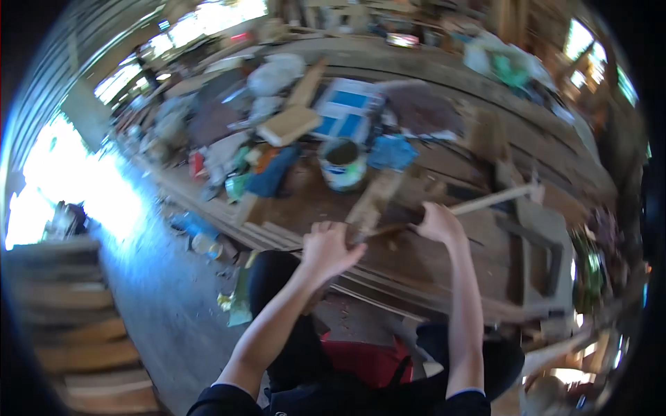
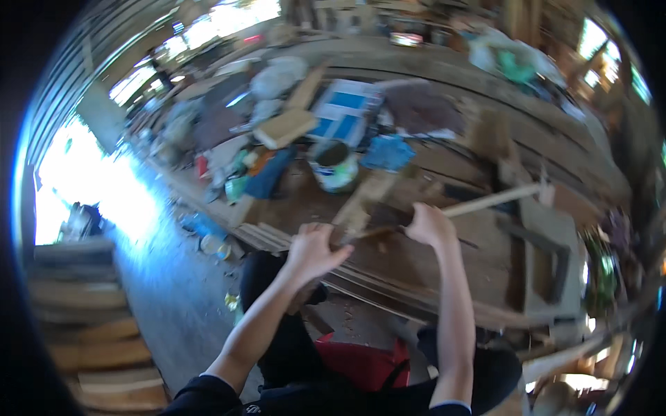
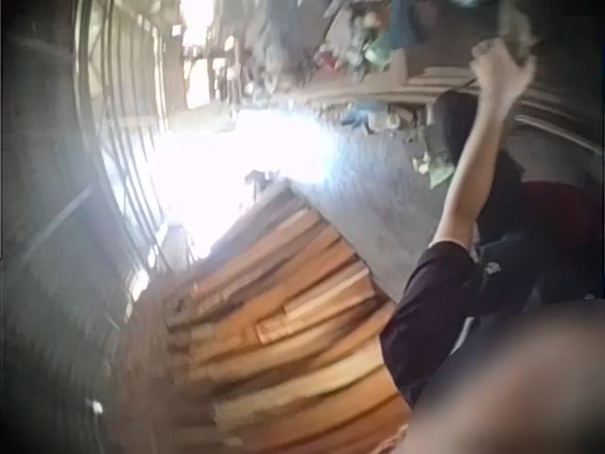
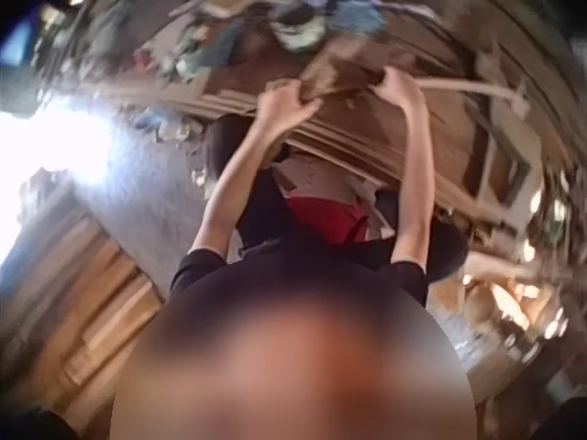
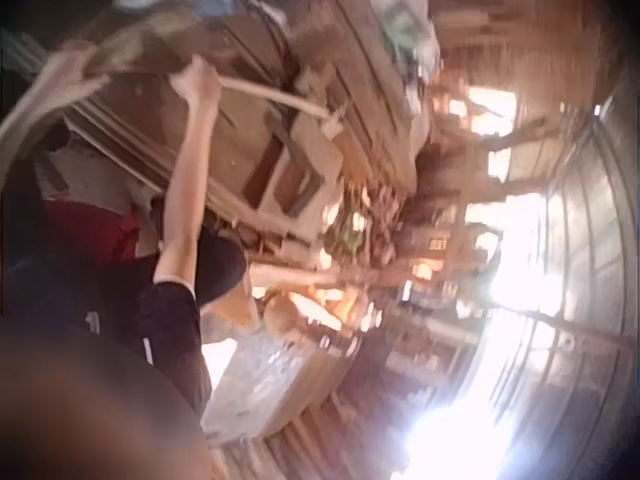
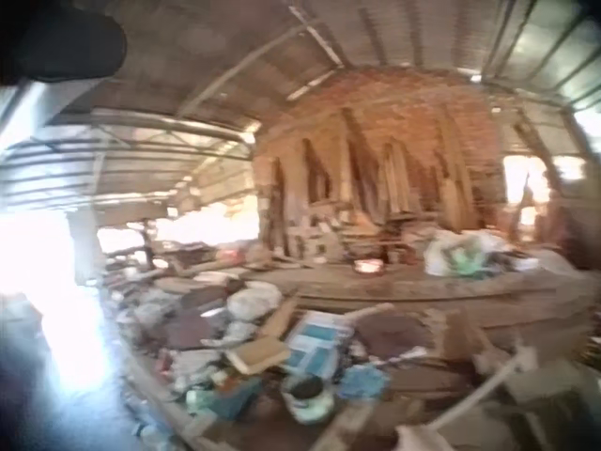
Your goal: Carving a piece of wood using a chisel and a mallet in a workshop setting.
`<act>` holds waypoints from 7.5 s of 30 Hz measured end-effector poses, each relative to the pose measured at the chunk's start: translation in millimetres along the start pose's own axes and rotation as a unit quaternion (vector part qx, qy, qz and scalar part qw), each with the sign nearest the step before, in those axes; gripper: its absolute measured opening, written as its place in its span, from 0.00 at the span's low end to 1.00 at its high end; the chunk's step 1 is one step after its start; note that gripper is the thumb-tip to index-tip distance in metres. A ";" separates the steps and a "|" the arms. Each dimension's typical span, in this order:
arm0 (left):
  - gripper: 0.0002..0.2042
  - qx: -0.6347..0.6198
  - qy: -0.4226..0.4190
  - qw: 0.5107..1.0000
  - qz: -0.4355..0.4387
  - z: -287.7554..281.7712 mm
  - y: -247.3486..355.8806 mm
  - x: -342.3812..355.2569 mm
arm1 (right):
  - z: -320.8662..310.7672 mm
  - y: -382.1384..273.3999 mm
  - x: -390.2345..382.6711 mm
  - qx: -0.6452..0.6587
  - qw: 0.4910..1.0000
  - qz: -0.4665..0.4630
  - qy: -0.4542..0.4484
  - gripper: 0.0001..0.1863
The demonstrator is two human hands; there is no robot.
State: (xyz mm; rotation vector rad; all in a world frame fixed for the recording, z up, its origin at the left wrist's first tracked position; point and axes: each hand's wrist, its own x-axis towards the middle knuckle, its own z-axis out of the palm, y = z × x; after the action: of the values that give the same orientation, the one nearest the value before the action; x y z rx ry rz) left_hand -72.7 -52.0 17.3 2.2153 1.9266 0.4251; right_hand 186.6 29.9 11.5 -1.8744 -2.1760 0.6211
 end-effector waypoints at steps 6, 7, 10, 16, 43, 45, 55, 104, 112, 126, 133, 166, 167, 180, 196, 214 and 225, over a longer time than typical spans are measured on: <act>0.29 -0.012 0.026 1.000 -0.013 4.6 -4.1 -3.7 | 7.4 -1.3 -0.6 0.006 0.997 0.000 0.072 0.20; 0.29 -0.013 0.028 0.999 -0.014 5.9 -4.9 -3.4 | 8.1 -1.4 0.0 0.017 0.997 -0.020 0.077 0.20; 0.26 -0.014 0.053 0.998 0.001 9.3 -5.9 -3.6 | 10.0 0.0 0.1 0.005 0.996 -0.012 0.087 0.19; 0.26 -0.012 0.055 0.998 -0.007 10.6 -4.5 -3.4 | 12.3 3.3 -0.9 0.046 0.992 -0.055 0.104 0.19; 0.23 -0.035 0.085 0.993 0.072 9.6 -6.7 2.9 | -37.3 13.3 -15.4 0.147 0.931 0.072 0.326 0.18; 0.23 -0.053 0.064 0.995 0.063 12.4 -7.5 4.4 | -45.3 14.8 -15.2 0.272 0.905 0.069 0.319 0.19; 0.21 -0.057 0.100 0.989 0.094 19.3 -10.6 6.6 | -33.2 -28.5 1.8 0.667 0.691 -0.231 0.156 0.07; 0.16 -0.381 0.192 0.898 0.111 -236.5 6.1 -18.7 | 13.8 -60.7 28.9 0.550 0.780 -0.231 0.191 0.11; 0.19 -0.069 0.163 0.951 0.253 -178.9 33.0 0.4 | 9.0 -61.8 22.4 0.528 0.784 -0.248 0.213 0.13; 0.14 -0.509 0.151 0.836 0.139 -219.8 21.1 -21.6 | 11.4 -59.6 33.9 0.525 0.808 -0.183 0.196 0.12; 0.20 -0.235 0.001 0.959 0.156 -179.6 59.5 3.0 | 10.0 -64.4 27.2 0.495 0.824 -0.198 0.192 0.12; 0.07 -0.339 -0.014 0.884 0.321 -101.9 98.4 96.2 | 14.1 -58.5 14.4 0.518 0.797 -0.241 0.194 0.09; 0.07 -0.306 -0.002 0.918 0.251 -99.2 103.1 100.1 | 10.9 -53.5 12.4 0.509 0.795 -0.270 0.190 0.11; 0.08 -0.601 0.113 0.757 0.230 -56.1 112.5 119.6 | -3.5 105.7 70.6 -0.051 0.932 0.070 0.351 0.19; 0.02 -0.654 0.184 0.664 0.312 -40.8 91.7 109.9 | 2.7 115.1 77.7 -0.114 0.957 0.155 0.217 0.25; 0.04 -0.642 0.186 0.683 0.296 -41.0 70.4 99.5 | -1.1 113.3 74.0 -0.110 0.959 0.159 0.209 0.25; 0.04 -0.660 0.177 0.673 0.283 -32.1 35.6 84.7 | -1.2 113.1 73.5 -0.108 0.959 0.164 0.203 0.24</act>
State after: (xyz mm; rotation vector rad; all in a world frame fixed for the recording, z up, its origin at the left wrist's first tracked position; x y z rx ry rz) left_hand -39.4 24.7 67.2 1.5234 0.3718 1.7231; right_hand 275.3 114.0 -45.7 -2.2584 -1.7438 0.0303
